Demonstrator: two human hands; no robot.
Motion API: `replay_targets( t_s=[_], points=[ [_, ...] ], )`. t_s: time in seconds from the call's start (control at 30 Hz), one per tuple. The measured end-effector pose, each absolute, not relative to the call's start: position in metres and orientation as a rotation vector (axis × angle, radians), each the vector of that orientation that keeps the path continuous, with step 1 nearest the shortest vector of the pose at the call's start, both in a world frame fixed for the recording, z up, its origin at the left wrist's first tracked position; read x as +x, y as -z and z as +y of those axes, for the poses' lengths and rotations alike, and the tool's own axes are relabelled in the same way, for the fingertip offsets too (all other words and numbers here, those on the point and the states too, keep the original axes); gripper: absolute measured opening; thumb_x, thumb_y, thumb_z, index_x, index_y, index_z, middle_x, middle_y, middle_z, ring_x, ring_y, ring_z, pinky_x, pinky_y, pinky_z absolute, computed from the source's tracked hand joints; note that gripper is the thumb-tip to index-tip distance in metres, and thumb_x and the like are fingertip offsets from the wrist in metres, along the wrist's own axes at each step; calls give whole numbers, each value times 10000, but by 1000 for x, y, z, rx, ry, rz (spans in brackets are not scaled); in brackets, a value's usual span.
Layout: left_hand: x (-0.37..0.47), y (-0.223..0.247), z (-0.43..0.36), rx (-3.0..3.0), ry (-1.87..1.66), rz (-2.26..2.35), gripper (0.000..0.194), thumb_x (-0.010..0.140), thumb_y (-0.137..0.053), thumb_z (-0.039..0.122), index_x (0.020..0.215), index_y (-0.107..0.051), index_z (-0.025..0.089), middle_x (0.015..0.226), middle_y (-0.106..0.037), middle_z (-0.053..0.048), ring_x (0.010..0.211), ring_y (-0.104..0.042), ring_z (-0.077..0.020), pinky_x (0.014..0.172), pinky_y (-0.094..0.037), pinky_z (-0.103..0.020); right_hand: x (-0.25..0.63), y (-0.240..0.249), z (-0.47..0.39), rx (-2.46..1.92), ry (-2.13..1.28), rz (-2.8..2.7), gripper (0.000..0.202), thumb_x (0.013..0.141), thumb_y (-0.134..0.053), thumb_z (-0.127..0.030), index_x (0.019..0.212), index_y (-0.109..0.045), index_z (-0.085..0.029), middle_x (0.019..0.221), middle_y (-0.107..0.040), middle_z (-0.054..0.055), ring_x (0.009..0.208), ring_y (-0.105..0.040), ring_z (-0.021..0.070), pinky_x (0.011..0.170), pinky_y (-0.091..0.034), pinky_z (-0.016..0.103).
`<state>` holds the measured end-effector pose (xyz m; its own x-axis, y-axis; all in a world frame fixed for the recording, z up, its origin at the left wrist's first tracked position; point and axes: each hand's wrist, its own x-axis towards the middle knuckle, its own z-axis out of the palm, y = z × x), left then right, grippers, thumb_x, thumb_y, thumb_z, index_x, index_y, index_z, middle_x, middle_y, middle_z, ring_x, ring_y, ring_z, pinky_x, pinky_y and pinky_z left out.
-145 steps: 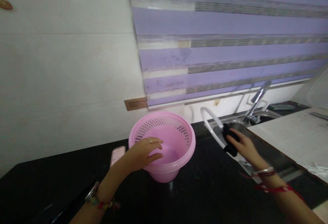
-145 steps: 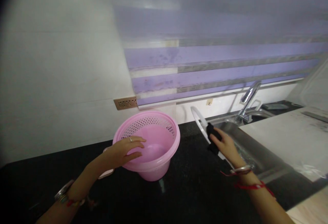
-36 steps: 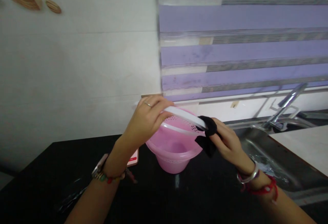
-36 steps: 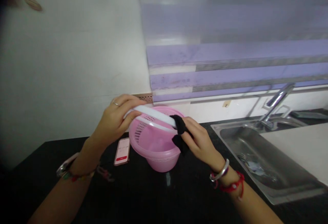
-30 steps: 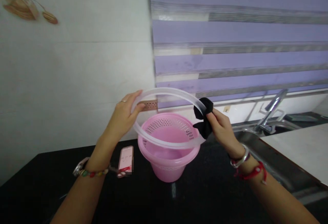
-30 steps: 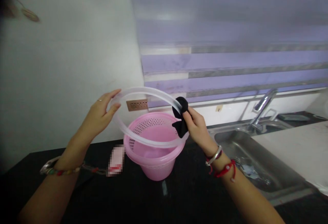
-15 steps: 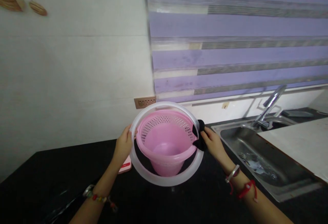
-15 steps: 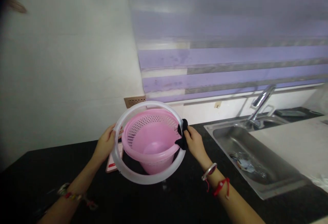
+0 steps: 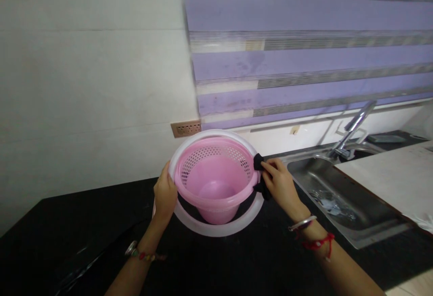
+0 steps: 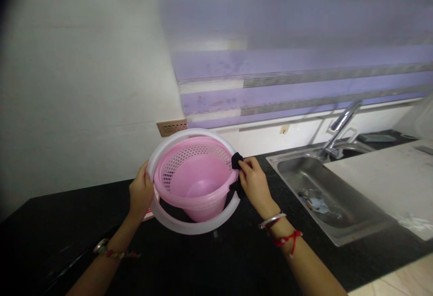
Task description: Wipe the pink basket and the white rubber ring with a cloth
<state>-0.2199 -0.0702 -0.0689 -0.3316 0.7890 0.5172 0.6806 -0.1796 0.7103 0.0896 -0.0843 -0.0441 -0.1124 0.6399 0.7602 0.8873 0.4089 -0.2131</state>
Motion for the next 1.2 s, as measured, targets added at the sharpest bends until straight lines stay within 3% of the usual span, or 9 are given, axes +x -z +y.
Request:
replay_targets(
  t_s=[0.13, 0.33, 0.5, 0.63, 0.97, 1.07, 1.2],
  points=[
    [-227, 76, -100, 1811, -1484, 1911, 416, 865, -303, 316, 1214, -493, 190, 1169, -590, -61, 1073, -547, -200, 939, -416, -340, 97, 59, -109, -1352, 258, -1784, 213, 793, -405, -217, 876, -588, -146, 907, -589, 88, 801, -578, 161, 719, -484, 282],
    [-239, 122, -162, 1799, -1309, 1865, 497, 861, -305, 465, 1215, -489, 169, 1009, -664, -67, 953, -613, -200, 870, -472, -332, 97, 103, -173, -1528, 43, -1755, 159, 788, -423, -274, 860, -533, -184, 747, -617, 18, 615, -579, 124, 567, -471, 232],
    [-254, 158, -203, 1680, -1318, 1943, 495, 865, -313, 470, 1245, -450, 183, 1115, -619, -81, 1036, -573, -209, 941, -421, -365, 80, 127, -210, -1449, 146, -1765, 134, 816, -411, -270, 840, -519, -194, 815, -634, 38, 689, -604, 134, 574, -476, 234],
    [-280, 175, -218, 1638, -1301, 2018, 442, 877, -315, 416, 1243, -442, 203, 1169, -587, -73, 1089, -537, -206, 965, -397, -377, 60, 147, -213, -1338, 19, -1903, 147, 823, -386, -252, 828, -520, -190, 804, -632, 41, 713, -608, 140, 612, -490, 253],
    [-269, 181, -160, 1835, -1217, 1818, 397, 843, -309, 226, 1192, -498, 200, 1193, -574, -56, 1130, -507, -167, 1018, -348, -367, 52, 167, -176, -1444, -209, -1748, 193, 775, -393, -280, 822, -544, -169, 810, -623, 64, 722, -592, 165, 675, -488, 314],
    [-265, 171, -130, 1906, -1175, 1703, 412, 840, -300, 239, 1200, -493, 184, 1224, -552, -62, 1164, -476, -163, 1037, -317, -360, 67, 155, -172, -1490, -355, -1626, 187, 743, -455, -326, 802, -547, -173, 749, -609, 40, 658, -569, 153, 647, -467, 300],
    [-276, 152, -87, 1955, -1163, 1585, 457, 850, -292, 302, 1251, -432, 134, 1290, -488, -111, 1212, -423, -171, 1050, -281, -369, 91, 125, -136, -1418, -553, -1073, 291, 634, -572, -414, 783, -504, -173, 683, -562, 2, 622, -534, 128, 601, -431, 259]
  ],
)
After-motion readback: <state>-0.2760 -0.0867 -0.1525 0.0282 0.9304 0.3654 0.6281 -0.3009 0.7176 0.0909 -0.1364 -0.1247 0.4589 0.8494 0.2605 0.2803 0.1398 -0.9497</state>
